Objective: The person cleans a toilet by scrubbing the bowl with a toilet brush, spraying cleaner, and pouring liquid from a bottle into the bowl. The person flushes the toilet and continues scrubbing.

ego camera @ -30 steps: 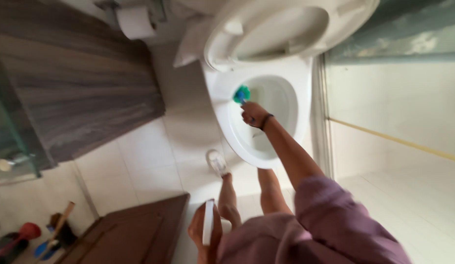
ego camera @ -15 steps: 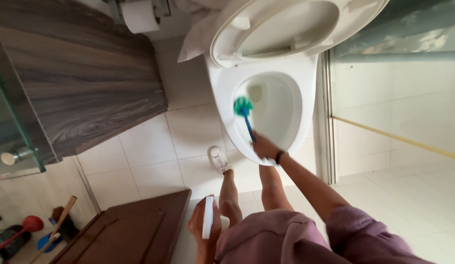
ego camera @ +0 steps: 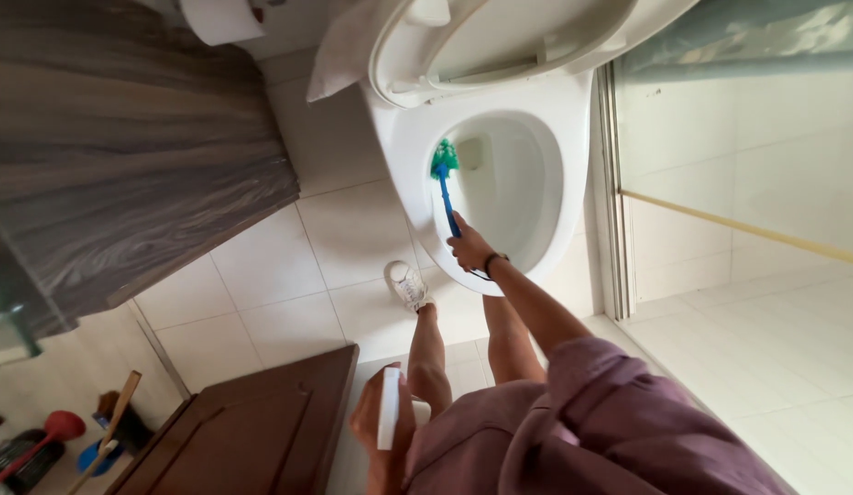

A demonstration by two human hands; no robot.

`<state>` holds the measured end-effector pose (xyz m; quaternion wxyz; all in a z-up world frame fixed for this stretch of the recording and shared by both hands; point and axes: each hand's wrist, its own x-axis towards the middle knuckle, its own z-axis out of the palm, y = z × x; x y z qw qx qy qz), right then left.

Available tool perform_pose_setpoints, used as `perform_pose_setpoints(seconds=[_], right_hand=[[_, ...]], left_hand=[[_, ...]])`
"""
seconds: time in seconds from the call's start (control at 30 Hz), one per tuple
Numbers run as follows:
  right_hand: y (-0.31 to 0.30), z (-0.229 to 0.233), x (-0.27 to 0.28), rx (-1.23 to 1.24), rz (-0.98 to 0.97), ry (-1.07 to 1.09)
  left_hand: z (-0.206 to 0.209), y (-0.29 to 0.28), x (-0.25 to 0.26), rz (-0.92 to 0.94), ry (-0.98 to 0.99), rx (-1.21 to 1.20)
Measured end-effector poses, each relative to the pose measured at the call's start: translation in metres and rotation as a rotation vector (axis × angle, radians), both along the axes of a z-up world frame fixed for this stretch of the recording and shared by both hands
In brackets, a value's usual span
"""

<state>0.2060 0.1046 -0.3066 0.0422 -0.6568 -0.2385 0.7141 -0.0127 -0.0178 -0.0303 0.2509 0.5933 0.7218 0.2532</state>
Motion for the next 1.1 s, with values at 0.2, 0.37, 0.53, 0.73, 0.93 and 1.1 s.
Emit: perform_pose_setpoints(seconds=[0.2, 0.37, 0.53, 0.73, 0.93, 1.1], right_hand=[[-0.090, -0.011, 0.034, 0.161, 0.511, -0.112], [-0.168, 0.006, 0.134, -0.033, 1.259, -0.562], [-0.080, 0.007, 0.139, -0.029, 1.553, -0.902], [0.022, -0.039, 0.136, 0.115, 1.546, -1.212], [-0.065, 0.008, 0.140, -0.128, 1.407, -0.838], [-0.088, 0.024, 0.131, -0.170, 1.321, -0.482]], left_hand=[[-0.011, 0.011, -0.015, 0.012, -0.005, -0.055], [-0.010, 0.027, -0.015, -0.098, -0.034, -0.001], [-0.019, 0.028, -0.030, -0.129, -0.013, 0.000], [-0.007, 0.044, -0.033, -0.069, -0.030, -0.034], [-0.006, 0.048, -0.035, -0.054, 0.000, -0.014], [-0.014, 0.051, -0.022, -0.035, 0.001, -0.065]])
